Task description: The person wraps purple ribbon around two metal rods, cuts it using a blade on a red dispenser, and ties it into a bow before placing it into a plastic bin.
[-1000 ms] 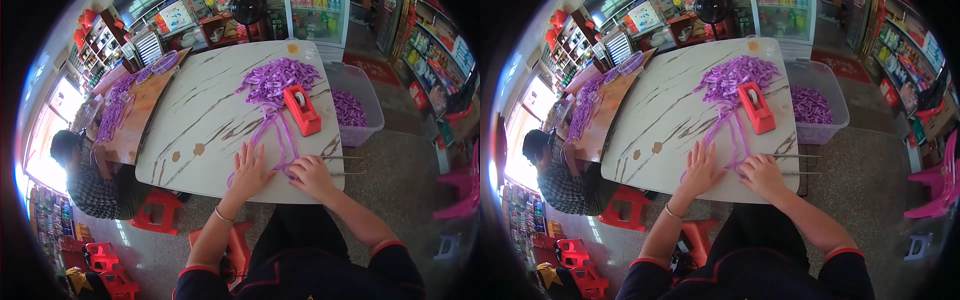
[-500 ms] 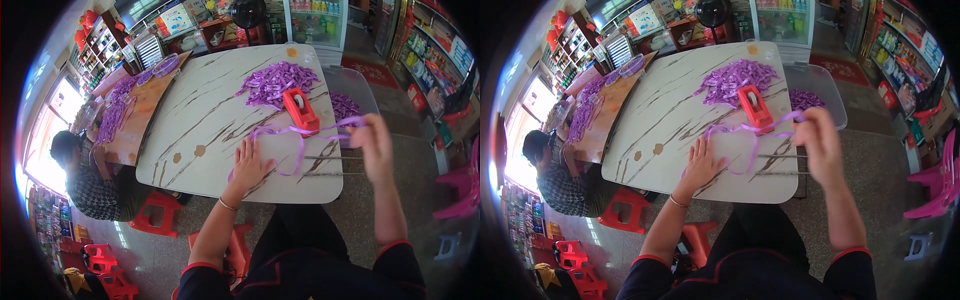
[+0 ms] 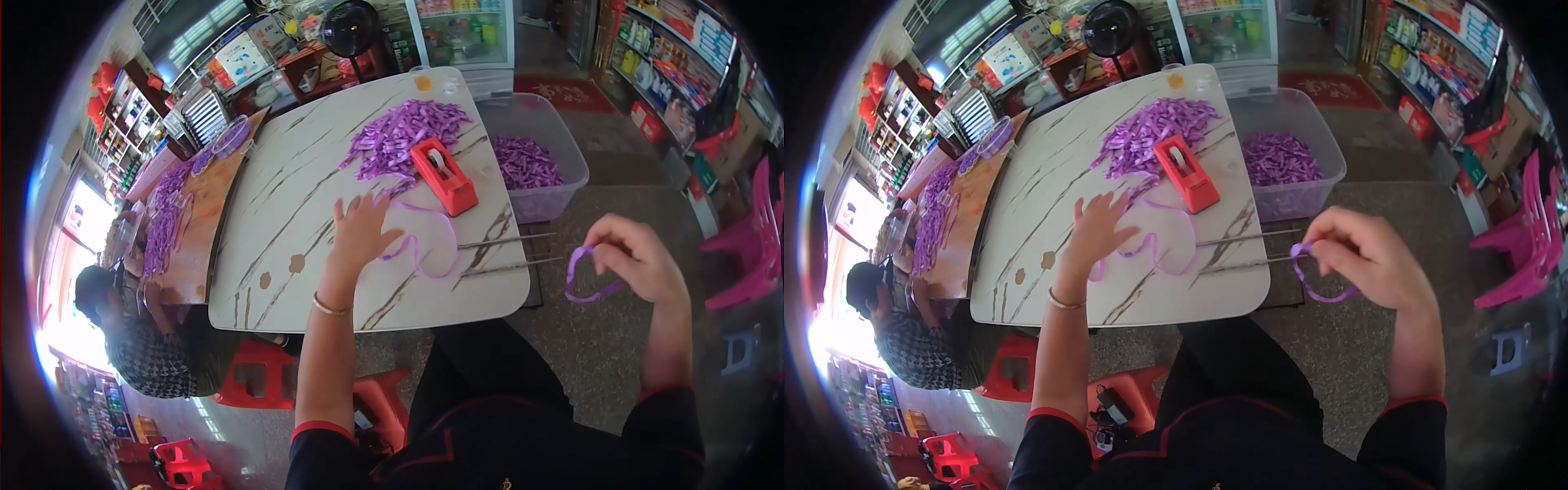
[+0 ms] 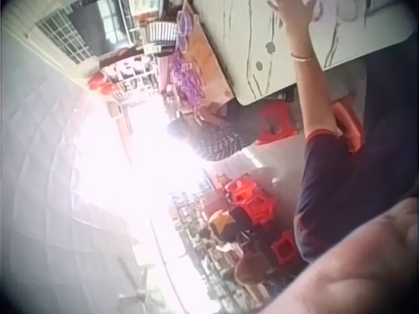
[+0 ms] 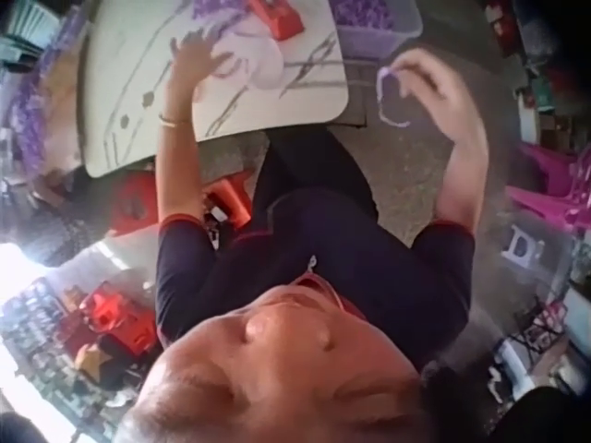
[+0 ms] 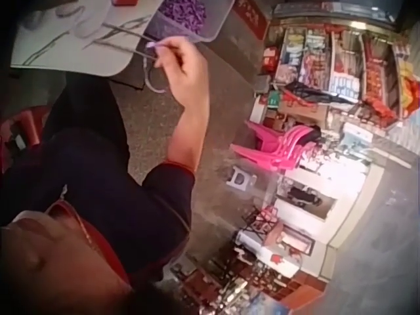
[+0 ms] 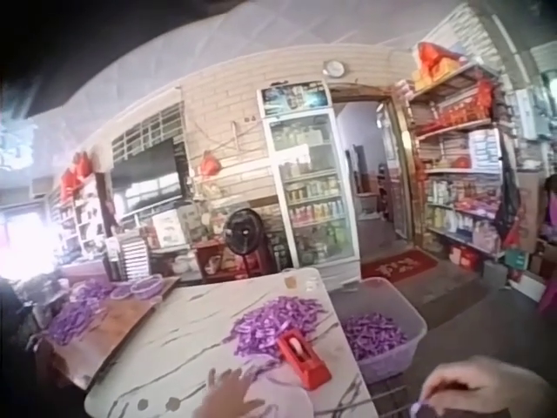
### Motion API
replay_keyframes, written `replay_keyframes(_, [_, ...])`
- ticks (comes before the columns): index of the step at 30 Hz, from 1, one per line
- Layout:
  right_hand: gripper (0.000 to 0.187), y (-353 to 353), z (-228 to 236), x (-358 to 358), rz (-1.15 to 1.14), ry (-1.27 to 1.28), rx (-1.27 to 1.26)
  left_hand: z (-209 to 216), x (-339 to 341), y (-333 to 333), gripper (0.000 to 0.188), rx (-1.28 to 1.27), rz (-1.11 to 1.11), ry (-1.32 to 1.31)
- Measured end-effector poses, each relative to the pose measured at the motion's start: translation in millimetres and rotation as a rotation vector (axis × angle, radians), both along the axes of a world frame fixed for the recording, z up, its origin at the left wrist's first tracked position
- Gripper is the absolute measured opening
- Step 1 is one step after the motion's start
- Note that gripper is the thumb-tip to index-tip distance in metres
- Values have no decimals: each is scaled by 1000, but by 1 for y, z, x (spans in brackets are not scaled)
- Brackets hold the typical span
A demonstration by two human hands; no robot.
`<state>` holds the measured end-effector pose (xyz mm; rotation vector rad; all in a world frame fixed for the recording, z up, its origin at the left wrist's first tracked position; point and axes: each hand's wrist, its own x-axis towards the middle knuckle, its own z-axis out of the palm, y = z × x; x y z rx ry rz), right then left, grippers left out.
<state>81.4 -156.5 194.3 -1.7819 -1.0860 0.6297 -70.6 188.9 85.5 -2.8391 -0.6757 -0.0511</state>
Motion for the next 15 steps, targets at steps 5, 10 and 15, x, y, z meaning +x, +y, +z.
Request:
replay_keyframes(5, [7, 16, -16, -12, 115, -111, 36, 49, 19, -107, 36, -1310, -524, -503])
replay_keyframes(10, [12, 23, -22, -19, 137, -532, 189, 48, 11, -146, 36, -1744, -463, -284])
replay_keyframes(15, [14, 21, -30, -15, 59, -677, 199, 36, 11, -149, 23, -1758, -482, -339])
